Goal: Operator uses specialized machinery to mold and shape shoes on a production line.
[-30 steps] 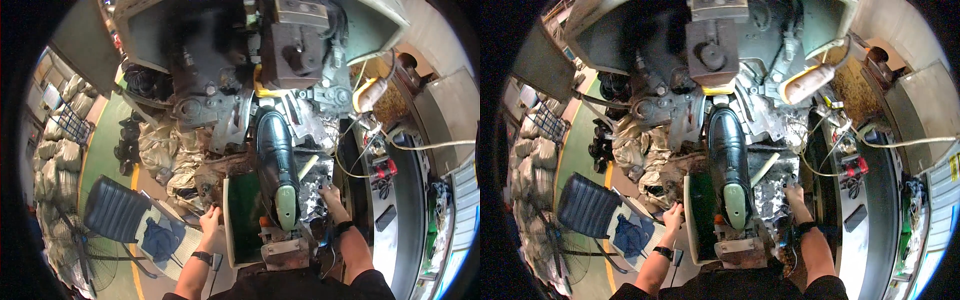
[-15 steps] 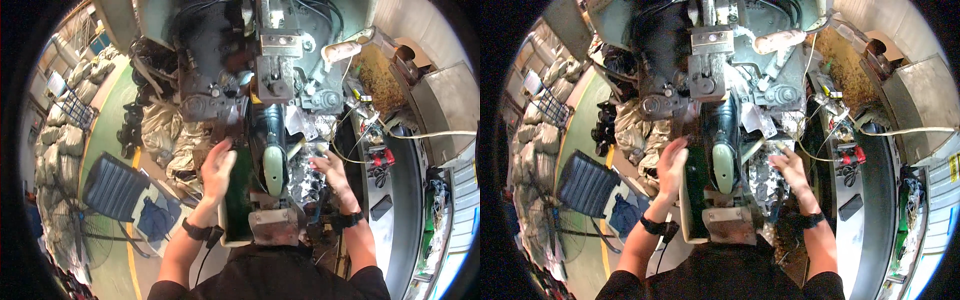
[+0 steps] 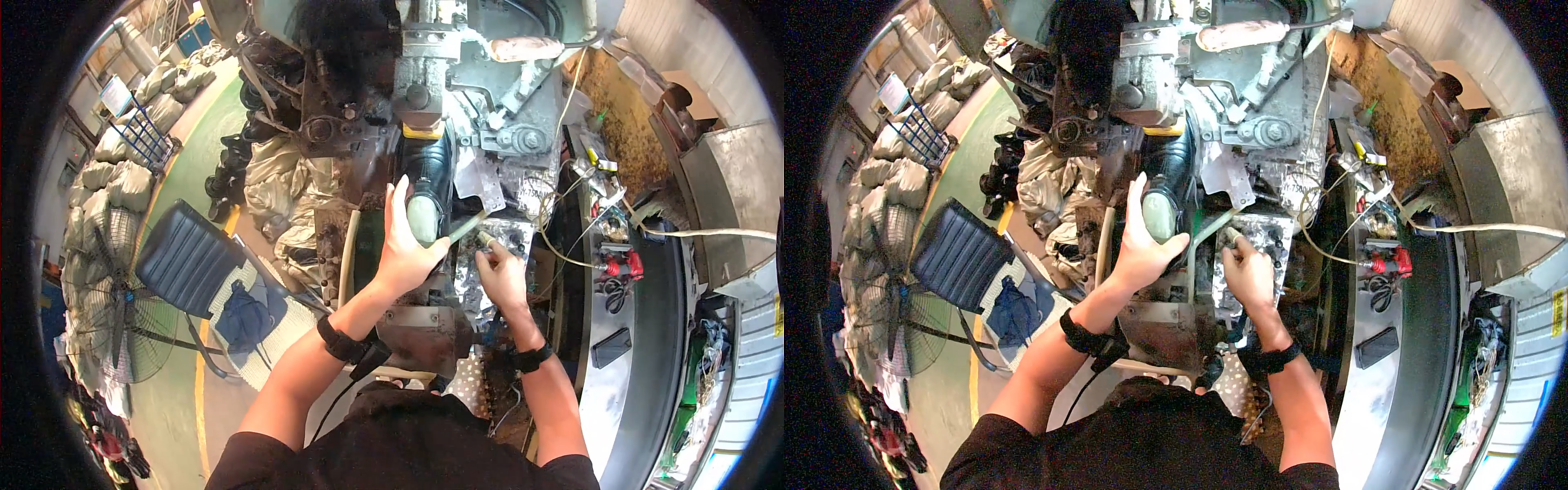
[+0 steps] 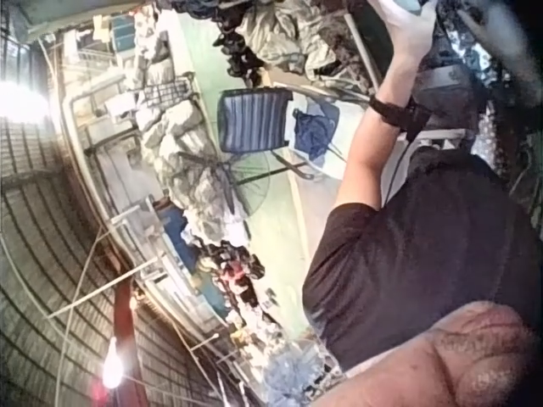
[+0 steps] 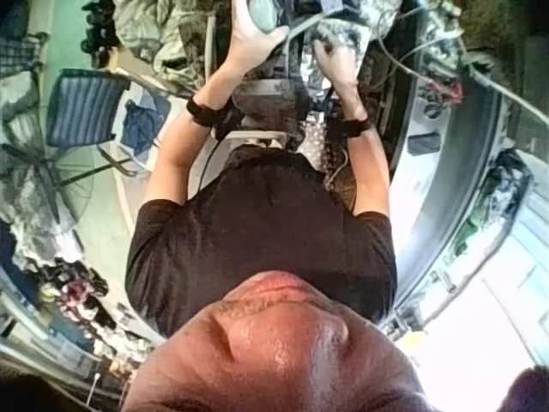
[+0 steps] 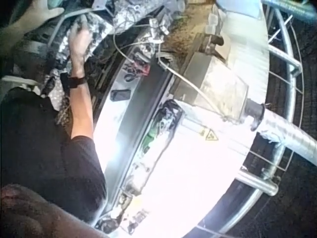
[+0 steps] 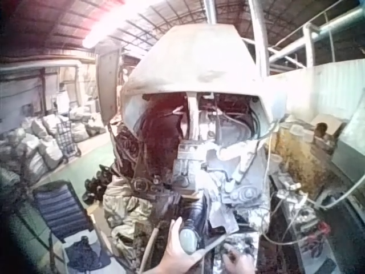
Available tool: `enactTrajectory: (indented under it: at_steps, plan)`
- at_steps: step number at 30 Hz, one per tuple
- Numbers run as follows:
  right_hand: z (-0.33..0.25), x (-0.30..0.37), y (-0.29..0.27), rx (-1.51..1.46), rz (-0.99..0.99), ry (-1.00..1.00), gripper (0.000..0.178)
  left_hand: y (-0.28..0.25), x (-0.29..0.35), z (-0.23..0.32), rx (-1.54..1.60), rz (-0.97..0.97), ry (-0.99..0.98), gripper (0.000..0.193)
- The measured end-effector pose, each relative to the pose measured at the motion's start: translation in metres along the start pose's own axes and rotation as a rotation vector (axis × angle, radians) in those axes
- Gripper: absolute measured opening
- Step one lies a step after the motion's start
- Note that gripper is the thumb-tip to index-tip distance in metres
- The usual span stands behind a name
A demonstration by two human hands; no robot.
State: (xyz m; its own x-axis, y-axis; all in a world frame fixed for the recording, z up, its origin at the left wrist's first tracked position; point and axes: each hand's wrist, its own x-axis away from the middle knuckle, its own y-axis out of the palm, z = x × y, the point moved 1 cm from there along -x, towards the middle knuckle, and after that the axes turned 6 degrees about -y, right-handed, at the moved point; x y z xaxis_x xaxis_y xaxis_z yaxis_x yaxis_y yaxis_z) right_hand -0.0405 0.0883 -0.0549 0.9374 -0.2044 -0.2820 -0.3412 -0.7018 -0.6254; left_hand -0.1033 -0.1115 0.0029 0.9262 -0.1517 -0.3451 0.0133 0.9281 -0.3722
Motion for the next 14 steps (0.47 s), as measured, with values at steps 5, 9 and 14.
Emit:
enactTrajectory:
  at_steps: [5, 9, 14]
  plan:
    - [-0.007, -0.001, -0.004, 0.007, 0.080, 0.004, 0.019, 0.001, -0.001, -0.003, 0.022, 0.002, 0.004, 0.108]
    - [-0.004, 0.000, -0.006, -0.032, 0.096, 0.025, 0.018, 0.000, 0.000, 0.002, 0.073, -0.061, -0.095, 0.109]
    - [0.008, -0.001, -0.001, -0.088, 0.127, -0.018, 0.019, 0.000, -0.001, 0.004, 0.129, -0.070, -0.103, 0.108]
